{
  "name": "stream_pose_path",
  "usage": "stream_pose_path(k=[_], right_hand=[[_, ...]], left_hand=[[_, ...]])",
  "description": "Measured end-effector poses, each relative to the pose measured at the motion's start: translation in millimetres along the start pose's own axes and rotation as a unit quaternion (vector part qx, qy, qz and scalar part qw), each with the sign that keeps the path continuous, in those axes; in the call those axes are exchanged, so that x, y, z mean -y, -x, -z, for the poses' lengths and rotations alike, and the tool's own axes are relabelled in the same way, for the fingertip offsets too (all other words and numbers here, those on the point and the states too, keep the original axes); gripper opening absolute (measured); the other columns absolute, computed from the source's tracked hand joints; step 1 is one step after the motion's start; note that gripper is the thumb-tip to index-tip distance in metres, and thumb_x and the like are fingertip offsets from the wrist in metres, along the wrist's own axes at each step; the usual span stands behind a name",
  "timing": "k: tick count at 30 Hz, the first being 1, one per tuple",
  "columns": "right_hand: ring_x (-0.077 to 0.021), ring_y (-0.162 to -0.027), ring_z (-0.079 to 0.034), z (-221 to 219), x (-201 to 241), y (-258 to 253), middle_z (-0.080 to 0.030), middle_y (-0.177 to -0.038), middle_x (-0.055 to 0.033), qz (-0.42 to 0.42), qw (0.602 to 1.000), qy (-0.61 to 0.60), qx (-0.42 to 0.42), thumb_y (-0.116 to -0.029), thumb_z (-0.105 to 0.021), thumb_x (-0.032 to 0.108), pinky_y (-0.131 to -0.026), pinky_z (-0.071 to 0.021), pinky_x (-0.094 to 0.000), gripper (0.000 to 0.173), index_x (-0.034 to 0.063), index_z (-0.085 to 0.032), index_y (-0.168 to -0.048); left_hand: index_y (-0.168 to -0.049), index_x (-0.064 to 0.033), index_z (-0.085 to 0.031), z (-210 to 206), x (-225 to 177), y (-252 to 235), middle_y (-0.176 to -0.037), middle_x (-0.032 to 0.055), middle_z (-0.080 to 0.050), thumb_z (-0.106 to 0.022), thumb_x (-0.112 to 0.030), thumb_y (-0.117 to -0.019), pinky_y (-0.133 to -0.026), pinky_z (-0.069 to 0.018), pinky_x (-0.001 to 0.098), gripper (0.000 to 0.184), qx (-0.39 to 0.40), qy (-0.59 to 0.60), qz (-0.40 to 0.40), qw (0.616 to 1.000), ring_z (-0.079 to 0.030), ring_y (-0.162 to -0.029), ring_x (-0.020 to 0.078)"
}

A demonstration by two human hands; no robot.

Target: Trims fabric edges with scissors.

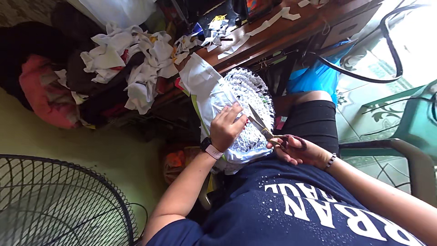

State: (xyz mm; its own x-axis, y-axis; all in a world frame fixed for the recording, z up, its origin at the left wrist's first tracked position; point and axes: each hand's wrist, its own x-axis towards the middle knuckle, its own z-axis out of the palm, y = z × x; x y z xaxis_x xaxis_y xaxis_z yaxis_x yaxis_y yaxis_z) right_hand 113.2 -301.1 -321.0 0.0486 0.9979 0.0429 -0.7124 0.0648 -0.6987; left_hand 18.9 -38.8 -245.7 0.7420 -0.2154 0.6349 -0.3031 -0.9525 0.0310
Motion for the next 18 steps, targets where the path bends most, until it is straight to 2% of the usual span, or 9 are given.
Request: stream_pose_path(k=[18], right_hand=[[0.0018, -0.05, -0.055, -4.0, -0.3, -3.7, -0.06, -0.067, 0.0096, 0.01, 0.999, 0.029, -0.024, -0.09, -0.064, 0.065, -0.044, -0.0443, -0.0122, 0.059, 0.0145, -0.067, -0.12]], left_hand=[[-0.097, -0.0078, -0.08, -0.8, -1.4, 1.5, -0.116, 0.0154, -0.074, -0.069, -0.009, -0.0917, -0.106, -0.0529, 0.0487, 0.012, -0.011, 0.013, 0.008, 1.0, -0.068, -0.121, 0.0327]])
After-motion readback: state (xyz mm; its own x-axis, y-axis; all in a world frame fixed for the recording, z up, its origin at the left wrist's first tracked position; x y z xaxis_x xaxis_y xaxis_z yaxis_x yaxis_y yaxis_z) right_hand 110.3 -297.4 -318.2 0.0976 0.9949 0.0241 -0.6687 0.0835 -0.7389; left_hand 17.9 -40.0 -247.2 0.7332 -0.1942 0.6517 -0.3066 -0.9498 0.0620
